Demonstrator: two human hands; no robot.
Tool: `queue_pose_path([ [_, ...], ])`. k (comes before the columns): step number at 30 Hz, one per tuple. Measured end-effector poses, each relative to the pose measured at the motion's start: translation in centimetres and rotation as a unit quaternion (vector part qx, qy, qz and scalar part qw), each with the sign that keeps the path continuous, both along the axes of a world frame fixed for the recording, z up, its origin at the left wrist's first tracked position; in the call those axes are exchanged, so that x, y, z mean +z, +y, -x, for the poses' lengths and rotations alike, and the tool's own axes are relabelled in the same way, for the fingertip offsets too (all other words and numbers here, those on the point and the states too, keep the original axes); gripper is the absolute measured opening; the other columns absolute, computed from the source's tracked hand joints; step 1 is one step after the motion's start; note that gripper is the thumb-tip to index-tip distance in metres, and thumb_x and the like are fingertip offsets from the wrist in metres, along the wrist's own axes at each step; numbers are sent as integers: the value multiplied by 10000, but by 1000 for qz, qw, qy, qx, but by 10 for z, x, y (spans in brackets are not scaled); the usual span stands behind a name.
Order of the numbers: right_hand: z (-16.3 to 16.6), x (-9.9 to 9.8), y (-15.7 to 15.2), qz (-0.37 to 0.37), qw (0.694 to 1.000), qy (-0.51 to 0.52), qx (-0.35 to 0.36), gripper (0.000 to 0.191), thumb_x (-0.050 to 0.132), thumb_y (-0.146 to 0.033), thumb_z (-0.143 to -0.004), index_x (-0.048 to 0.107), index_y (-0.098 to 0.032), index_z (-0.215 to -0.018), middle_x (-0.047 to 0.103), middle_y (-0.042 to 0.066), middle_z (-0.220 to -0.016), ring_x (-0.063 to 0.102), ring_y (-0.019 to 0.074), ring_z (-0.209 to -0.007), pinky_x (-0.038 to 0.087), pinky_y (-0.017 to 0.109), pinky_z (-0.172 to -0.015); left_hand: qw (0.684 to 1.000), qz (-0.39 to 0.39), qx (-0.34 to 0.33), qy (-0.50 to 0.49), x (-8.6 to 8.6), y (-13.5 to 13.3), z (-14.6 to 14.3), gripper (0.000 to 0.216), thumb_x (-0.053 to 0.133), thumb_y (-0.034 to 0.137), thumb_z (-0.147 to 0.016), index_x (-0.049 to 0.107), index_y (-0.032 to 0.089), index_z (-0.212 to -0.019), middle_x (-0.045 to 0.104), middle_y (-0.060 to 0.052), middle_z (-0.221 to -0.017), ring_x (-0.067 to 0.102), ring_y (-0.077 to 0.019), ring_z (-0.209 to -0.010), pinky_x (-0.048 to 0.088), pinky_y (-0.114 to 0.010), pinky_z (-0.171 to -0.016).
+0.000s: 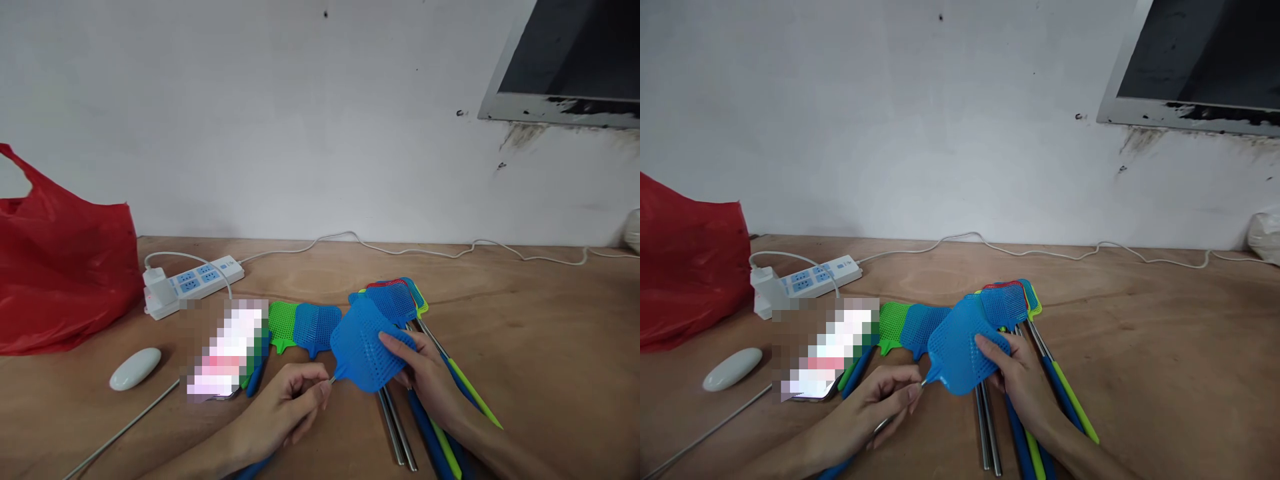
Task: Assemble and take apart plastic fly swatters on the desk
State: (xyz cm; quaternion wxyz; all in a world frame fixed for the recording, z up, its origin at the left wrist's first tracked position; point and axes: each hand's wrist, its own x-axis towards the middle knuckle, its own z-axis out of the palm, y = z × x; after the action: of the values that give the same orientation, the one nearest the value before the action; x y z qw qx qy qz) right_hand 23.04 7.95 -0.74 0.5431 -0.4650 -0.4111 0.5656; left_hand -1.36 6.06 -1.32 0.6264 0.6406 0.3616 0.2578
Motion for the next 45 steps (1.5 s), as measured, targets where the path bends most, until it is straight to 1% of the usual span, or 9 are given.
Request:
queue_pose_path([
  [4, -24, 10, 19, -53, 960, 96, -257, 485, 887, -383, -584, 425, -238, -574, 453, -92, -476, 375, 81, -398, 317, 204, -362, 1000, 1, 18, 9, -2, -2, 2, 525, 491, 700, -893, 473, 206, -716, 344, 129, -381, 235, -54, -312, 144, -216, -394],
  [7, -24, 11, 22, -74, 975, 83, -191, 553, 811, -455, -696, 333, -234, -529, 312, -113, -391, 241, 52, -350, 235, 184, -327, 999, -20, 24, 12, -3, -2, 0, 533, 478, 699, -901, 522, 191, -745, 363, 117, -414, 280, -66, -355, 197, -224, -434],
  [11, -6, 4, 12, -24, 996, -31, -75, 448, 808, -543, -688, 499, -219, -671, 451, -93, -415, 303, 48, -323, 173, 167, -310, 997, -72, 23, 33, 0, -1, -1, 516, 490, 641, -923, 585, 173, -729, 415, 68, -543, 375, -100, -498, 258, -237, -510],
  [16, -1, 0, 7, -1, 996, -89, -5, 448, 778, -598, -695, 551, -212, -677, 390, -112, -368, 263, 45, -296, 155, 173, -305, 988, -122, 40, 83, 6, -1, -1, 464, 477, 553, -941, 609, 181, -698, 486, 22, -678, 447, -154, -688, 323, -256, -642],
  [28, 1, -4, 8, -21, 984, -140, 107, 385, 758, -530, -733, 598, -184, -675, 522, -71, -510, 429, 67, -358, 351, 165, -299, 986, -124, 30, 106, 7, -2, -1, 431, 463, 496, -945, 616, 173, -704, 472, 24, -681, 439, -155, -693, 315, -264, -653],
  [31, 2, -3, 10, -25, 988, -111, 108, 386, 824, -468, -676, 680, -184, -893, 657, -15, -681, 565, 116, -479, 437, 188, -335, 988, -117, 24, 94, 7, -2, -2, 442, 462, 516, -943, 605, 171, -707, 440, 31, -667, 402, -145, -662, 293, -259, -619],
  [35, 0, 1, 11, -14, 993, -82, 83, 668, 827, -494, -659, 622, -210, -1229, 726, 93, -1024, 655, 167, -642, 513, 226, -385, 990, -108, 28, 81, 8, -2, -2, 458, 479, 542, -937, 602, 168, -702, 414, 39, -657, 376, -135, -641, 274, -255, -596],
  [41, -2, 4, 7, -21, 985, -120, 120, 424, 738, -544, -746, 710, -177, -958, 709, 43, -800, 585, 114, -531, 439, 176, -362, 994, -81, 66, 40, 1, -1, -3, 488, 527, 610, -904, 590, 171, -699, 450, 46, -638, 406, -110, -586, 317, -223, -548],
  [45, 1, 5, 3, -5, 972, -137, 191, 426, 682, -578, -784, 693, -161, -869, 692, 28, -695, 531, 91, -442, 390, 165, -330, 993, 46, 106, -11, -7, 5, -2, 490, 567, 691, -845, 533, 205, -791, 441, 100, -478, 361, -71, -335, 248, -178, -340],
])
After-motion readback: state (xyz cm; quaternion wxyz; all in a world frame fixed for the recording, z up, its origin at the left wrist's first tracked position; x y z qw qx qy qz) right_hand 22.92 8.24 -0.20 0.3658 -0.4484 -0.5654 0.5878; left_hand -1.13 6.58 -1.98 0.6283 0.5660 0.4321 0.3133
